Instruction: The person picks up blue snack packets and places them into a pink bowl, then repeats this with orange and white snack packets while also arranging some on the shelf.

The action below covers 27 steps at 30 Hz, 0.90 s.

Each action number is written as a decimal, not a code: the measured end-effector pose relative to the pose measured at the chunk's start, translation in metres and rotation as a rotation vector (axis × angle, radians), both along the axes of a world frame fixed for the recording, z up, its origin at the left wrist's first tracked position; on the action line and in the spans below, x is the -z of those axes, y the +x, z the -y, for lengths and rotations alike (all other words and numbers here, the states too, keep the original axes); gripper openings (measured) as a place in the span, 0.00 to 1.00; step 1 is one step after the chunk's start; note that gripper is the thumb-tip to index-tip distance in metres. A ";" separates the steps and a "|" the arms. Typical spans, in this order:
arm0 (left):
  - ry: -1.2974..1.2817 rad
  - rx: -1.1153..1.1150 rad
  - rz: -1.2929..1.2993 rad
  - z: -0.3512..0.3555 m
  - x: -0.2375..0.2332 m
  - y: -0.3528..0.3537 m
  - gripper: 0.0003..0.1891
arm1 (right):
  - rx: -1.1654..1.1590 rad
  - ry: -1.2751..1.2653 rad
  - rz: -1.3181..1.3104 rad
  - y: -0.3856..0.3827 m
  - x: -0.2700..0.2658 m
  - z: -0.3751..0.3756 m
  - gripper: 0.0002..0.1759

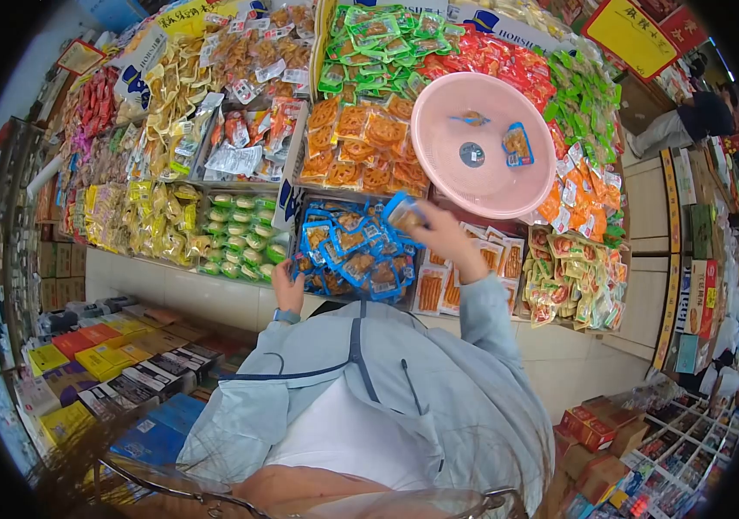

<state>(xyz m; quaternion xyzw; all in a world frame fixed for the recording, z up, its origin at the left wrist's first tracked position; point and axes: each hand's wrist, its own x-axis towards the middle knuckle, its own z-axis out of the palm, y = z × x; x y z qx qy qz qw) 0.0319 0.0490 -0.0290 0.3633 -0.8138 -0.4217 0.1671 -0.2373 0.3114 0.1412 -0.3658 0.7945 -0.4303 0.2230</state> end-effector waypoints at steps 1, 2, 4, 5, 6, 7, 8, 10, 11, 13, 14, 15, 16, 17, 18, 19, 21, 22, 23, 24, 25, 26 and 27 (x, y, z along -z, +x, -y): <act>-0.112 0.046 0.029 0.000 0.003 0.001 0.28 | 0.012 0.250 -0.099 0.007 0.024 0.008 0.26; -0.225 0.091 0.056 0.000 0.006 0.002 0.31 | 0.024 0.500 -0.199 0.014 0.047 0.016 0.25; -0.220 0.149 0.125 -0.003 0.000 0.003 0.37 | 0.053 0.505 -0.404 0.026 0.088 0.023 0.24; -0.216 0.178 0.158 -0.006 -0.002 0.002 0.41 | 0.067 0.508 -0.507 0.030 0.100 0.024 0.23; -0.234 0.214 0.173 -0.008 -0.001 0.002 0.43 | 0.101 0.482 -0.540 0.037 0.105 0.026 0.22; -0.253 0.251 0.188 -0.010 -0.001 0.003 0.45 | 0.135 0.455 -0.571 0.044 0.110 0.026 0.20; -0.273 0.289 0.202 -0.010 -0.001 0.002 0.47 | 0.171 0.427 -0.604 0.047 0.114 0.027 0.19; -0.300 0.311 0.241 -0.011 -0.006 0.004 0.48 | 0.201 0.168 -0.546 0.046 0.087 0.029 0.19; -0.312 0.322 0.259 -0.012 -0.008 0.002 0.49 | 0.214 0.041 -0.516 0.045 0.068 0.028 0.18; -0.297 0.332 0.256 -0.008 -0.005 0.003 0.51 | 0.314 -0.058 -0.693 0.020 0.036 0.016 0.19; -0.289 0.335 0.257 -0.007 -0.002 0.005 0.51 | 0.361 -0.108 -0.779 0.002 0.017 0.008 0.19; -0.294 0.348 0.255 -0.005 0.001 0.006 0.52 | 0.519 -0.089 -0.852 -0.018 -0.007 0.003 0.17; -0.305 0.362 0.269 -0.006 0.000 0.007 0.53 | 0.685 -0.141 -0.848 -0.056 0.002 -0.011 0.16; -0.319 0.373 0.281 -0.006 -0.001 0.006 0.53 | 0.669 0.019 -0.903 -0.091 -0.002 -0.029 0.22; -0.333 0.382 0.292 -0.005 -0.001 0.006 0.53 | 0.710 0.201 -0.828 -0.122 0.002 -0.043 0.26; -0.338 0.386 0.302 -0.004 -0.001 0.006 0.54 | 0.744 0.380 -0.749 -0.147 0.012 -0.056 0.30; -0.343 0.388 0.322 -0.005 0.001 0.006 0.55 | 0.666 0.552 -0.858 -0.187 0.058 -0.085 0.33; -0.344 0.389 0.326 -0.005 0.000 0.006 0.55 | 0.623 0.638 -0.910 -0.196 0.071 -0.088 0.35; -0.346 0.389 0.330 -0.006 -0.002 0.006 0.55 | 0.621 0.616 -0.750 -0.193 0.066 -0.081 0.33; -0.348 0.389 0.336 -0.006 -0.002 0.006 0.54 | 0.615 0.594 -0.589 -0.188 0.064 -0.075 0.31; -0.352 0.387 0.328 -0.005 -0.002 0.006 0.55 | 0.605 0.572 -0.426 -0.182 0.060 -0.067 0.30; -0.354 0.387 0.322 -0.005 -0.001 0.007 0.55 | 0.535 0.596 -0.427 -0.182 0.058 -0.062 0.28; -0.355 0.388 0.317 -0.006 -0.002 0.007 0.55 | 0.465 0.620 -0.427 -0.185 0.059 -0.062 0.26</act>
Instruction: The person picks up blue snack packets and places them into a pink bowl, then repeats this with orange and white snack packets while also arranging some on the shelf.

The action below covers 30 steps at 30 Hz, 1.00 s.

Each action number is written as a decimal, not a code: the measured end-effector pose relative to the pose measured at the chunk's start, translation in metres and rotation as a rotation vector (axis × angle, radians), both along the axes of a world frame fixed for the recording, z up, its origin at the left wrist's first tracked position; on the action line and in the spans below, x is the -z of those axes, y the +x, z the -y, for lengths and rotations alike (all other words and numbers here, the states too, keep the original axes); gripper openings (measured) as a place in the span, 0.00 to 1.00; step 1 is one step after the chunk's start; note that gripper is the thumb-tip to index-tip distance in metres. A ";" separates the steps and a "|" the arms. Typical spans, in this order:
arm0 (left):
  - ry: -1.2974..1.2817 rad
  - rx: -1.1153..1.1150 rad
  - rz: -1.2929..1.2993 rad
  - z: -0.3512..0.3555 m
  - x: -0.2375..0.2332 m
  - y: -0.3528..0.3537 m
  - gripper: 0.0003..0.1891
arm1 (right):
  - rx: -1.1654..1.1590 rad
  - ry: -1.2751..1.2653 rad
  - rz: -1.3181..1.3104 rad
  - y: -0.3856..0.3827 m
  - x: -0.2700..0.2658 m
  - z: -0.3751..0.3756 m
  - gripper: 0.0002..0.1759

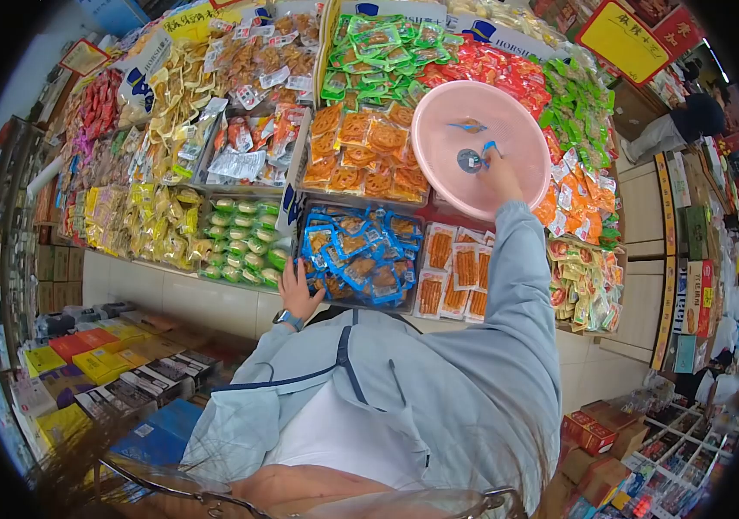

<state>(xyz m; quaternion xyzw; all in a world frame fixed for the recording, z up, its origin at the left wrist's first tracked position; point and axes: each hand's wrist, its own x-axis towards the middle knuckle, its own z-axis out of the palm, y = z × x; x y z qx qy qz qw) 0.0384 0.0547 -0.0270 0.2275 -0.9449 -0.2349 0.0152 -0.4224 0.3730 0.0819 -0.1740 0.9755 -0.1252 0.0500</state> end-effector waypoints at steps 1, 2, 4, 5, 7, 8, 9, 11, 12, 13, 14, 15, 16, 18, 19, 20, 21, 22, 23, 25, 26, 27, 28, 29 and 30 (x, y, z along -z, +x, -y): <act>0.007 -0.003 0.018 -0.001 0.000 0.001 0.55 | -0.056 0.033 0.030 0.001 0.004 0.000 0.24; 0.013 -0.005 0.034 -0.001 0.000 0.000 0.55 | -0.055 0.060 -0.002 0.005 0.008 -0.001 0.21; -0.007 -0.009 -0.008 -0.001 0.002 -0.001 0.56 | -0.053 0.111 -0.082 0.009 -0.001 0.000 0.17; -0.008 -0.015 -0.007 -0.002 0.003 -0.001 0.56 | 0.020 0.027 -0.052 0.009 -0.006 0.001 0.16; -0.010 -0.028 -0.006 -0.002 0.002 0.000 0.56 | 0.164 -0.142 0.010 0.009 -0.014 0.003 0.15; 0.001 -0.022 0.001 -0.001 0.001 -0.001 0.56 | 0.128 -0.263 -0.049 0.009 -0.017 0.005 0.15; 0.012 -0.016 0.010 0.000 0.000 -0.001 0.56 | 0.092 -0.383 -0.107 0.014 -0.025 0.009 0.15; 0.016 -0.003 0.026 -0.001 -0.001 -0.001 0.55 | 0.049 -0.551 -0.207 0.044 -0.051 0.023 0.16; 0.008 0.004 0.031 -0.001 0.000 -0.001 0.55 | 0.042 -0.600 -0.253 0.077 -0.072 0.046 0.17; -0.001 0.015 0.040 -0.002 0.000 0.000 0.55 | 0.039 -0.650 -0.296 0.114 -0.089 0.070 0.17; -0.009 0.017 0.056 -0.002 -0.002 0.001 0.56 | 0.004 -0.692 -0.278 0.152 -0.099 0.094 0.18; -0.020 0.018 0.069 -0.002 -0.004 -0.001 0.56 | -0.105 -0.744 -0.085 0.175 -0.094 0.113 0.19; -0.033 0.018 0.080 -0.002 -0.005 -0.003 0.56 | -0.279 -0.623 -0.187 0.190 -0.074 0.128 0.19; -0.031 0.024 0.084 -0.002 -0.005 -0.001 0.56 | -0.498 -0.329 -0.163 0.217 -0.044 0.147 0.20; -0.031 0.026 0.082 -0.001 -0.005 -0.002 0.57 | -0.543 -0.159 -0.044 0.226 -0.038 0.154 0.22; -0.048 0.024 0.083 -0.001 -0.004 -0.002 0.57 | -0.545 -0.059 -0.051 0.227 -0.028 0.160 0.22; -0.046 0.026 0.074 -0.001 -0.004 -0.002 0.57 | -0.547 0.043 -0.055 0.227 -0.015 0.163 0.22; -0.043 0.028 0.065 -0.001 -0.004 -0.002 0.57 | -0.546 0.148 -0.059 0.226 0.000 0.166 0.23; -0.039 0.032 0.055 -0.001 -0.004 -0.001 0.57 | -0.532 0.122 -0.031 0.223 0.019 0.167 0.23; -0.032 0.035 0.064 0.000 -0.005 0.000 0.58 | -0.498 0.065 0.020 0.215 0.041 0.171 0.24; -0.030 0.039 0.067 0.000 -0.006 -0.001 0.58 | -0.503 0.023 -0.036 0.217 0.044 0.170 0.23; -0.031 0.041 0.067 0.001 -0.005 -0.001 0.58 | -0.506 -0.020 -0.092 0.223 0.038 0.169 0.22; -0.033 0.041 0.066 0.001 -0.004 -0.001 0.58 | -0.510 -0.064 -0.149 0.226 0.028 0.170 0.21; -0.034 0.040 0.066 0.001 -0.003 -0.001 0.58 | -0.527 -0.202 -0.167 0.222 0.016 0.170 0.20; -0.031 0.039 0.076 0.001 -0.004 -0.001 0.58 | -0.543 -0.341 -0.183 0.219 0.001 0.171 0.19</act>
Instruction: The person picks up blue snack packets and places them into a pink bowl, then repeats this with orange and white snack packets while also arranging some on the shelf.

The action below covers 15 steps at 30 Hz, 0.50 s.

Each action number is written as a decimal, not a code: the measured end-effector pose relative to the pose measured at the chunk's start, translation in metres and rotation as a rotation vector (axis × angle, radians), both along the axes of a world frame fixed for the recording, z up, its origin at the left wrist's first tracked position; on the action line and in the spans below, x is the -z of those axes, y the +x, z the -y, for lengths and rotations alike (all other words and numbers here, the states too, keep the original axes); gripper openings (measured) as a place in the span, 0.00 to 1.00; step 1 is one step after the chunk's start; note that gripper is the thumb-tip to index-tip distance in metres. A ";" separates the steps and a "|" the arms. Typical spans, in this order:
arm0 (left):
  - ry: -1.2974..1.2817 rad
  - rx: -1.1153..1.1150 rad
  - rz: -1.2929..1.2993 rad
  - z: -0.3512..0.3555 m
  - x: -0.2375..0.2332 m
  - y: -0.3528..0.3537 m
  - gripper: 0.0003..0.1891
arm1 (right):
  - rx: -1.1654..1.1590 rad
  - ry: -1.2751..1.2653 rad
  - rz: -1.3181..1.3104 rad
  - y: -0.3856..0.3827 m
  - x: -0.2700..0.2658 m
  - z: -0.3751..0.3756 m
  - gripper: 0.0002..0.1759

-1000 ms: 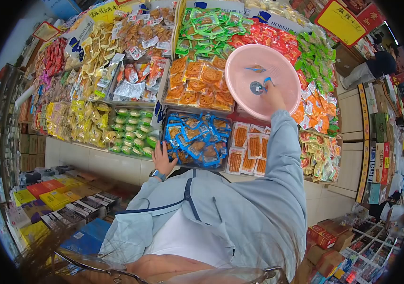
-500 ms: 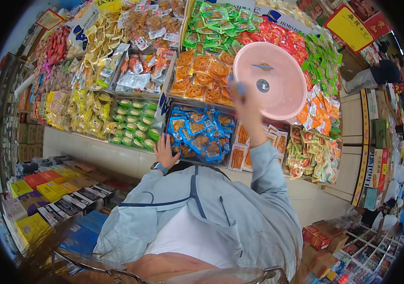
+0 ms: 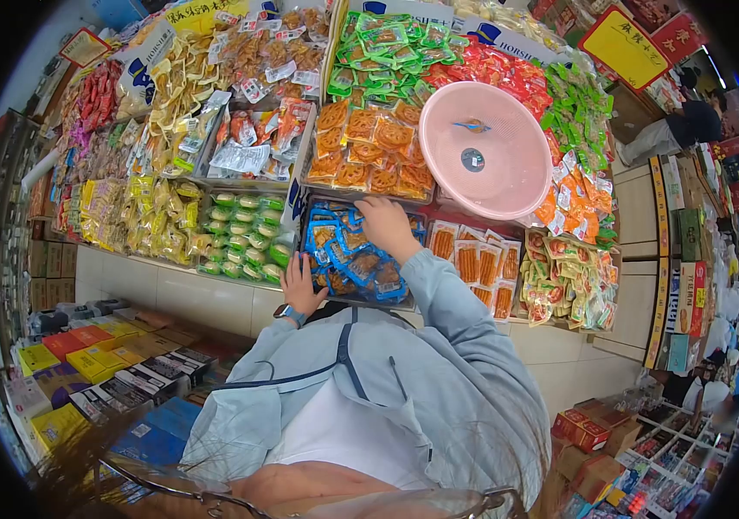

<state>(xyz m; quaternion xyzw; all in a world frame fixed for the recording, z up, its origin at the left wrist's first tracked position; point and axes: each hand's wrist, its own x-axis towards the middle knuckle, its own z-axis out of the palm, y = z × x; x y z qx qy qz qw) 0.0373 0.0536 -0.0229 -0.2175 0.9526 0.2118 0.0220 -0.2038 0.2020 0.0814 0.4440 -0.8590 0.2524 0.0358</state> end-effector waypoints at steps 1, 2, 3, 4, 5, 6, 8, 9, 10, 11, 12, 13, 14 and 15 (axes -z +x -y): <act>-0.001 0.003 0.004 0.000 -0.001 0.000 0.58 | -0.032 -0.135 0.018 -0.004 -0.017 0.001 0.18; -0.002 0.003 0.007 0.000 -0.002 -0.001 0.58 | 0.054 -0.249 -0.052 -0.009 -0.040 -0.002 0.14; -0.003 0.001 0.012 0.000 -0.002 -0.001 0.58 | 0.125 -0.322 -0.175 -0.025 -0.060 -0.008 0.13; 0.002 0.004 0.011 0.000 -0.003 0.000 0.58 | 0.246 -0.359 -0.200 -0.044 -0.073 -0.014 0.12; 0.007 0.008 0.010 0.001 -0.003 0.000 0.58 | 0.340 -0.368 -0.181 -0.070 -0.083 -0.024 0.12; 0.011 0.010 0.010 0.001 -0.003 0.000 0.58 | 0.395 -0.351 -0.166 -0.105 -0.081 -0.033 0.14; -0.004 0.015 0.001 0.001 -0.001 0.001 0.59 | 0.485 -0.221 -0.091 -0.175 -0.061 -0.053 0.18; -0.010 0.015 -0.004 0.001 -0.001 0.001 0.60 | 0.517 -0.107 -0.031 -0.199 -0.045 -0.065 0.20; -0.012 0.016 -0.006 0.001 -0.001 0.000 0.60 | 0.499 -0.019 -0.074 -0.214 -0.031 -0.078 0.22; -0.013 0.014 -0.004 0.000 -0.001 0.000 0.59 | 0.478 0.070 -0.115 -0.226 -0.018 -0.088 0.24; -0.015 0.009 -0.003 0.000 -0.001 0.001 0.59 | 0.453 0.156 -0.158 -0.237 -0.012 -0.092 0.26; -0.010 0.004 -0.002 0.001 -0.004 0.000 0.59 | 0.436 0.189 -0.113 -0.243 -0.013 -0.094 0.26; -0.005 0.000 0.000 0.001 -0.006 0.000 0.59 | 0.419 0.223 -0.066 -0.244 -0.011 -0.099 0.25; 0.004 0.001 0.005 0.000 -0.008 0.000 0.58 | 0.407 0.261 -0.018 -0.241 -0.009 -0.100 0.25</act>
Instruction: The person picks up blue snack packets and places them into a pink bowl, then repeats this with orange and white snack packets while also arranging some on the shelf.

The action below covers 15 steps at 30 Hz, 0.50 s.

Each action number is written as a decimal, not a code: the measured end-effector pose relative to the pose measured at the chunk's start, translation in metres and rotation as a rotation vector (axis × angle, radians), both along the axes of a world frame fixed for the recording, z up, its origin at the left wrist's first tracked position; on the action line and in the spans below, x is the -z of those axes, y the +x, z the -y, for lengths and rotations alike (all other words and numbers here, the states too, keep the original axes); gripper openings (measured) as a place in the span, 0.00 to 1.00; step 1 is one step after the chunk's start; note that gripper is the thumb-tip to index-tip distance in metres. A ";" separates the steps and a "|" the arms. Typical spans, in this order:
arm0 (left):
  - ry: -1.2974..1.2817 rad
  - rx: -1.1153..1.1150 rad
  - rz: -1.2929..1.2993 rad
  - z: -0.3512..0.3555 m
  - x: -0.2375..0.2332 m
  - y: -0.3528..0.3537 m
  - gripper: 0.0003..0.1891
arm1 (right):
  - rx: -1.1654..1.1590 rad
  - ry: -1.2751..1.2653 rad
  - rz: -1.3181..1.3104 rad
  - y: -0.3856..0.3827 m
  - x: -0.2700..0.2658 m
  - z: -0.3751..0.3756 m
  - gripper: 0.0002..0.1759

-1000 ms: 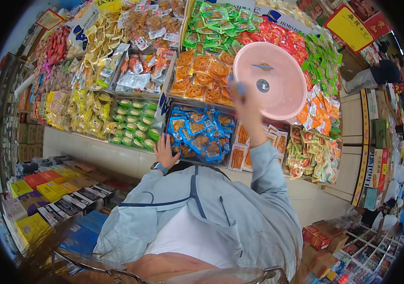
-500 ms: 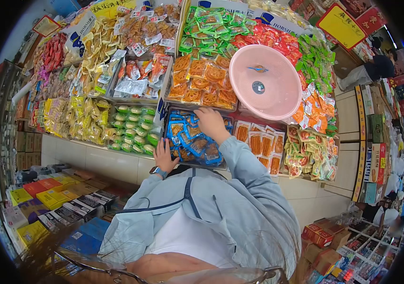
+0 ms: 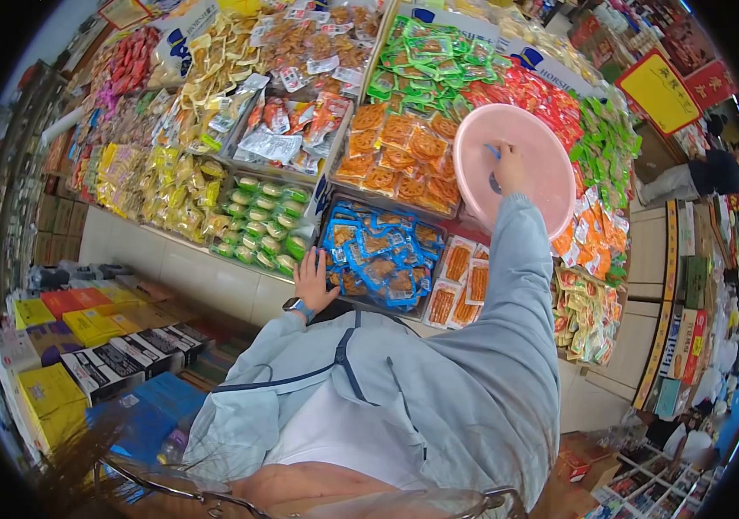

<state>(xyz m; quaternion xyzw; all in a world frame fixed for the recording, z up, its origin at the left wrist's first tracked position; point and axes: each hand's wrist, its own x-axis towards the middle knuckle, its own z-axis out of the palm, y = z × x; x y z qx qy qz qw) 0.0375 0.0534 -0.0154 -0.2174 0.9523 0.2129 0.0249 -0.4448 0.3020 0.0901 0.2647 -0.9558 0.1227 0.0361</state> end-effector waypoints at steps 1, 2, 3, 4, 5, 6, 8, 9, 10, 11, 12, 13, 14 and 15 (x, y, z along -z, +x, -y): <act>-0.001 -0.005 -0.006 0.000 0.000 -0.001 0.58 | 0.055 0.055 0.037 0.007 -0.007 0.007 0.25; -0.009 -0.009 -0.017 0.001 0.001 -0.002 0.58 | 0.116 0.112 0.073 0.012 -0.015 0.014 0.25; -0.015 -0.008 -0.024 0.000 0.001 -0.001 0.57 | 0.181 0.172 0.112 0.020 -0.018 0.015 0.25; -0.019 -0.005 -0.030 -0.002 0.001 0.001 0.57 | 0.179 0.145 0.123 0.025 -0.015 0.008 0.25; -0.023 -0.003 -0.032 -0.002 0.001 0.000 0.57 | 0.177 0.115 0.127 0.028 -0.014 0.001 0.24; -0.019 -0.001 -0.014 -0.002 -0.001 -0.001 0.57 | 0.173 0.082 0.126 0.025 -0.012 -0.005 0.24; -0.013 0.002 0.022 -0.002 -0.006 -0.002 0.57 | 0.183 0.156 0.090 0.019 -0.008 -0.012 0.28; -0.014 0.006 0.024 -0.001 -0.007 -0.002 0.57 | 0.186 0.195 0.073 0.014 -0.002 -0.017 0.30; -0.014 0.007 0.025 -0.001 -0.006 -0.002 0.57 | 0.166 0.165 -0.002 0.009 0.008 -0.022 0.32; -0.014 0.005 0.027 -0.002 -0.005 -0.002 0.57 | 0.143 0.135 -0.076 0.005 0.018 -0.025 0.34; -0.017 0.007 0.012 -0.002 -0.004 -0.001 0.57 | 0.116 0.106 -0.149 -0.001 0.025 -0.028 0.35; -0.020 0.010 -0.002 -0.001 -0.002 -0.001 0.57 | 0.066 0.040 -0.127 -0.008 0.028 -0.031 0.37; -0.023 0.014 -0.012 -0.001 -0.001 0.000 0.57 | 0.018 -0.027 -0.101 -0.013 0.033 -0.034 0.38; -0.020 0.014 -0.010 0.000 0.000 0.001 0.57 | -0.029 -0.095 -0.075 -0.015 0.037 -0.034 0.39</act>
